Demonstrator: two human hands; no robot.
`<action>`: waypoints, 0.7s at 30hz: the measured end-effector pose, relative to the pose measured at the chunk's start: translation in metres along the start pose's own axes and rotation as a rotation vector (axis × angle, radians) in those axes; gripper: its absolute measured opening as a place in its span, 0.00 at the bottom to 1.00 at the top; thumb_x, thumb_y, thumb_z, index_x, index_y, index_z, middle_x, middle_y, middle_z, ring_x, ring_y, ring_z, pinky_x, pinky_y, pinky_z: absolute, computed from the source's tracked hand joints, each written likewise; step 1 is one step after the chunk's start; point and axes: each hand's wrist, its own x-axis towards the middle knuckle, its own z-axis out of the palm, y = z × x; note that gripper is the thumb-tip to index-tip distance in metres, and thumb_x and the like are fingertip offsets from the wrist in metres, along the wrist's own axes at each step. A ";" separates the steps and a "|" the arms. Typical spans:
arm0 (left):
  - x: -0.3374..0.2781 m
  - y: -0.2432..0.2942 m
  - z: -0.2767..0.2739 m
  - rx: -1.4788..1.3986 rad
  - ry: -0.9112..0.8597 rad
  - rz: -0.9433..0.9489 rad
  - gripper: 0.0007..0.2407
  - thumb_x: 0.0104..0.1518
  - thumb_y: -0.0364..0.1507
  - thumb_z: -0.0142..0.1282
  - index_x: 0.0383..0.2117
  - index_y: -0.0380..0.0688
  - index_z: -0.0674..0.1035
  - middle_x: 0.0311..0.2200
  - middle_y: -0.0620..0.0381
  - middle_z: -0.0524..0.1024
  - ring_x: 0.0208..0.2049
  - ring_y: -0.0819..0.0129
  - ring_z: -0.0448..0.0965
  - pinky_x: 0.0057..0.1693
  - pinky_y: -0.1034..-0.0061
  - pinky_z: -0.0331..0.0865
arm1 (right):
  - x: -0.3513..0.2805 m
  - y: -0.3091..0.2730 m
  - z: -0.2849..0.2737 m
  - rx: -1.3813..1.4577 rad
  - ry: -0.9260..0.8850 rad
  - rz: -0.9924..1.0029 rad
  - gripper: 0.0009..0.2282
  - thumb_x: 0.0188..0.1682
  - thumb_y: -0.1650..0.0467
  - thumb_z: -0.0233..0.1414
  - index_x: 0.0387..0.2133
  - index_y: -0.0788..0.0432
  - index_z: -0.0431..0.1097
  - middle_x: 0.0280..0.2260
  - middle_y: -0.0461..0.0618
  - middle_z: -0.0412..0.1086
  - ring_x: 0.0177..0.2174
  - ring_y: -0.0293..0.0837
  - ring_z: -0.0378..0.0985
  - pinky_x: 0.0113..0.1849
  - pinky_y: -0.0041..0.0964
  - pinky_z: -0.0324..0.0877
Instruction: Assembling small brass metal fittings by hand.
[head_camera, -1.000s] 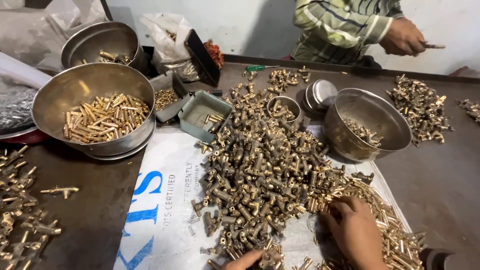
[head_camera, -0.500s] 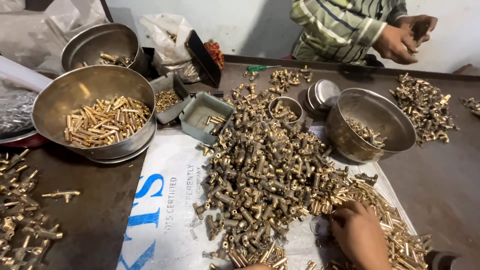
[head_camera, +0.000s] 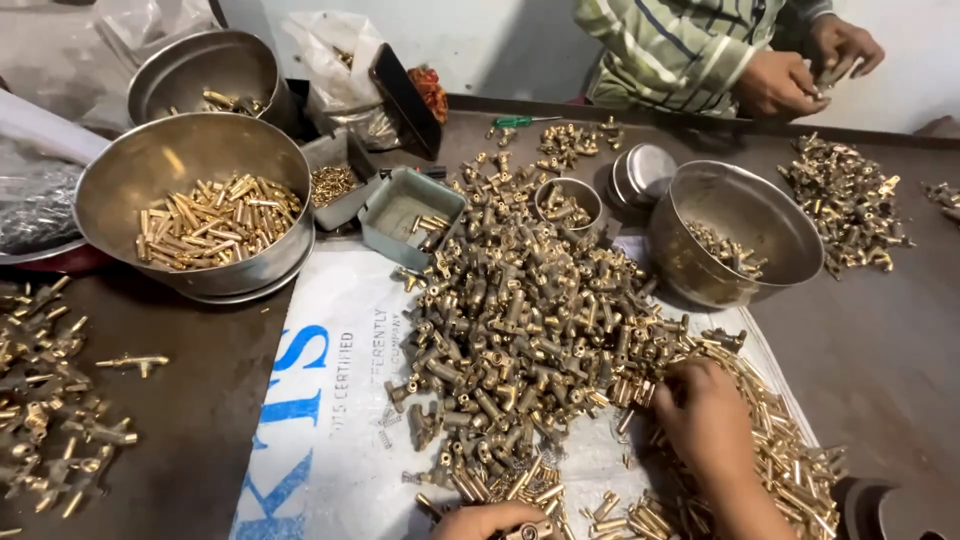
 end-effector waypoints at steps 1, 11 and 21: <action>0.002 -0.008 -0.001 -0.002 0.003 -0.001 0.17 0.65 0.31 0.55 0.60 0.51 0.74 0.61 0.53 0.73 0.65 0.66 0.69 0.70 0.73 0.55 | -0.008 0.001 -0.003 0.001 -0.002 -0.003 0.12 0.43 0.71 0.60 0.38 0.64 0.77 0.44 0.57 0.74 0.44 0.54 0.76 0.49 0.46 0.70; -0.044 0.128 0.018 -0.094 0.205 0.098 0.12 0.56 0.24 0.59 0.47 0.45 0.81 0.36 0.57 0.83 0.40 0.77 0.81 0.49 0.77 0.73 | -0.108 -0.022 0.003 1.235 -0.515 0.260 0.09 0.42 0.77 0.61 0.36 0.68 0.81 0.36 0.54 0.81 0.41 0.44 0.82 0.46 0.39 0.74; -0.033 0.148 0.017 0.137 0.198 0.065 0.15 0.55 0.28 0.59 0.50 0.51 0.81 0.30 0.58 0.82 0.32 0.76 0.82 0.41 0.81 0.72 | -0.088 -0.028 0.001 1.188 -0.717 0.430 0.10 0.42 0.77 0.62 0.37 0.67 0.81 0.32 0.56 0.82 0.35 0.47 0.83 0.43 0.45 0.77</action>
